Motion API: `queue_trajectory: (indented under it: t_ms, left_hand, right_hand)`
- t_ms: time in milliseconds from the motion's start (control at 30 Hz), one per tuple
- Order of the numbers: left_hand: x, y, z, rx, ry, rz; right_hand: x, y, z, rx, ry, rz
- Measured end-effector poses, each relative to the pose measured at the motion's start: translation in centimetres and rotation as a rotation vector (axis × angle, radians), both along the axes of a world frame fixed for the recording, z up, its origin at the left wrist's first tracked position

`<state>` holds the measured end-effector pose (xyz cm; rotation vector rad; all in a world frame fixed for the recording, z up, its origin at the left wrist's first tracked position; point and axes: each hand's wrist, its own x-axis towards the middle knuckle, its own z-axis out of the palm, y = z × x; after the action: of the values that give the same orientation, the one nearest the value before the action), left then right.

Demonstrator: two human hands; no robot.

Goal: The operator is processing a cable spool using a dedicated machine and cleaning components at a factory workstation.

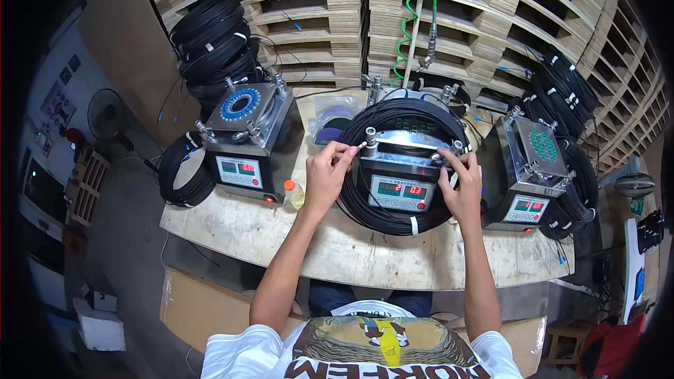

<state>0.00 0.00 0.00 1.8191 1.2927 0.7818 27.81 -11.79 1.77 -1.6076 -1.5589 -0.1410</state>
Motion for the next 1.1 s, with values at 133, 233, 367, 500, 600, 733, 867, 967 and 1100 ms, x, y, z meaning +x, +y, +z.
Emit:
queue_trajectory:
  t_ms: [133, 233, 367, 500, 600, 733, 867, 967, 1100]
  left_hand:
    - [1.1, -2.0, 2.2, 0.479, -0.176, -0.094]
    - [2.0, -2.8, 3.2, 0.631, -0.187, 0.004]
    - [0.9, -1.2, 1.8, 0.076, -0.293, -0.007]
    - [1.3, -1.1, 2.2, 0.588, -0.178, -0.09]
    - [1.1, -1.6, 2.5, 0.557, -0.155, -0.03]
    - [1.3, -1.0, 1.8, 0.232, -0.264, -0.054]
    - [1.6, -0.8, 1.6, 0.323, -0.266, -0.105]
    - [1.8, -0.7, 1.2, 0.367, -0.28, -0.108]
    - [1.7, -0.4, 0.1, 0.335, -0.329, -0.08]
  right_hand:
    - [-0.2, -0.3, 0.2, 0.004, 0.012, -0.003]
    - [-0.3, -0.2, 0.2, 0.004, 0.014, -0.004]
    - [-0.2, -0.1, 0.2, 0.004, 0.015, 0.004]
    - [-0.1, -0.1, 0.1, -0.002, 0.018, 0.006]
    - [-0.1, -0.1, 0.1, -0.002, 0.014, -0.006]
    - [-0.1, 0.0, 0.0, -0.003, -0.004, -0.014]
    - [-0.9, -0.1, 0.9, -0.055, -0.061, -0.046]
    - [-0.4, -0.3, 0.7, -0.041, -0.067, -0.017]
    - [1.1, -0.5, -0.3, 0.043, 0.241, 0.097]
